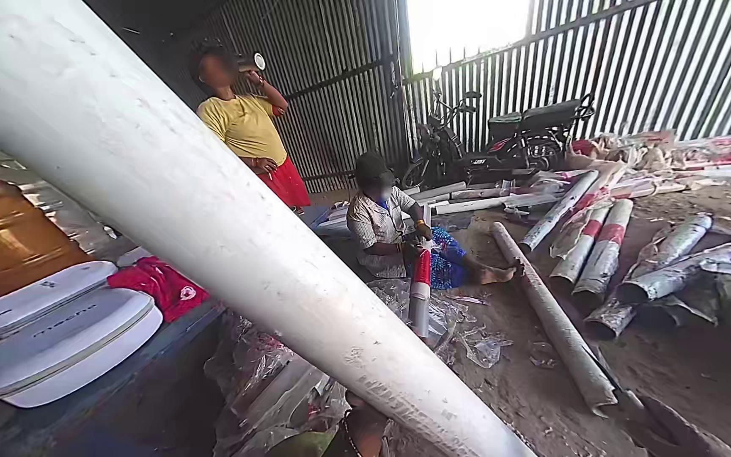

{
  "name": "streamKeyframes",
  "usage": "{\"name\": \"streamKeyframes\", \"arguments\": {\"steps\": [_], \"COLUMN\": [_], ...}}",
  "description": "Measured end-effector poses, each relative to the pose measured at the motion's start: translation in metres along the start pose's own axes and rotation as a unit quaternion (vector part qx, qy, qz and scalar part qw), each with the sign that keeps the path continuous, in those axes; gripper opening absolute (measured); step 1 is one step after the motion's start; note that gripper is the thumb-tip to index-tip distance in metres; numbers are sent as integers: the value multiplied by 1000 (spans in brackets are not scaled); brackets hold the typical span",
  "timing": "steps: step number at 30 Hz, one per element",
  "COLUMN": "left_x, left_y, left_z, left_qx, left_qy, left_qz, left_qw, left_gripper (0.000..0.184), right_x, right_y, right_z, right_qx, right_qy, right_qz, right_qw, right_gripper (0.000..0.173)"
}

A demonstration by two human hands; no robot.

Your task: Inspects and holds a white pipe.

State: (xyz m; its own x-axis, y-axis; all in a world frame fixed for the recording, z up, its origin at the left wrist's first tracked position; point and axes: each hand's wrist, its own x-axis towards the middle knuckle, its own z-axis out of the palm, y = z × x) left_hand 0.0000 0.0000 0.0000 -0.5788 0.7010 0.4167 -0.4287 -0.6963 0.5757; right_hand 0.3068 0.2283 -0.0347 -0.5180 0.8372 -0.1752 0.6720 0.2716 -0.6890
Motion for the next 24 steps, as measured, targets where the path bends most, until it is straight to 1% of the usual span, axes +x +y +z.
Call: {"name": "streamKeyframes", "arguments": {"steps": [1, 2, 3, 4, 5, 6, 7, 8, 9, 11, 14, 16, 19, 21, 22, 24], "left_x": [-4, -5, -5, -5, -5, -9, -13, -17, -20, -25, -32, -37, -46, -54, -57, -62], "left_y": [-1, -2, -3, -6, -9, -10, -9, -7, -6, -4, -4, -1, 5, 8, 10, 14], "left_z": [-14, -21, -25, -28, -28, -24, -19, -14, -10, -3, 6, 14, 19, 20, 21, 19], "left_qx": [21, 46, 60, 78, 90, 114, 135, 153, 179, 214, 257, 268, 250, 229, 211, 177], "left_qy": [-68, -112, -130, -128, -107, -59, -7, 42, 74, 95, 89, 84, 68, 50, 43, 11], "left_qz": [25, 46, 62, 82, 103, 116, 114, 101, 85, 67, 85, 81, 83, 67, 60, 70], "left_qw": [997, 992, 988, 985, 985, 985, 984, 982, 977, 970, 959, 956, 962, 970, 975, 982], "left_gripper": [70, 65, 63, 63, 62, 61, 65, 76, 92, 119, 130, 132, 124, 117, 103, 60], "right_x": [-18, -35, -49, -61, -72, -83, -95, -105, -115, -127, -121, -107, -89, -85, -83, -78], "right_y": [-22, -40, -51, -56, -57, -59, -64, -69, -75, -83, -74, -56, -35, -30, -30, -31], "right_z": [-2, -3, 0, 3, 6, 10, 15, 20, 25, 38, 61, 76, 83, 83, 83, 86], "right_qx": [7, 14, 21, 31, 41, 54, 69, 87, 110, 170, 243, 255, 214, 176, 155, 103], "right_qy": [-4, -6, -4, -1, 3, 8, 14, 18, 24, 37, 57, 78, 71, 56, 45, 15], "right_qz": [-2, -4, -12, -30, -56, -80, -99, -113, -122, -118, -92, -65, 3, 30, 37, 42], "right_qw": [1000, 1000, 1000, 999, 998, 995, 993, 990, 986, 978, 964, 961, 974, 982, 986, 994], "right_gripper": [52, 52, 51, 51, 50, 50, 50, 48, 46, 40, 38, 39, 35, 35, 37, 42]}}
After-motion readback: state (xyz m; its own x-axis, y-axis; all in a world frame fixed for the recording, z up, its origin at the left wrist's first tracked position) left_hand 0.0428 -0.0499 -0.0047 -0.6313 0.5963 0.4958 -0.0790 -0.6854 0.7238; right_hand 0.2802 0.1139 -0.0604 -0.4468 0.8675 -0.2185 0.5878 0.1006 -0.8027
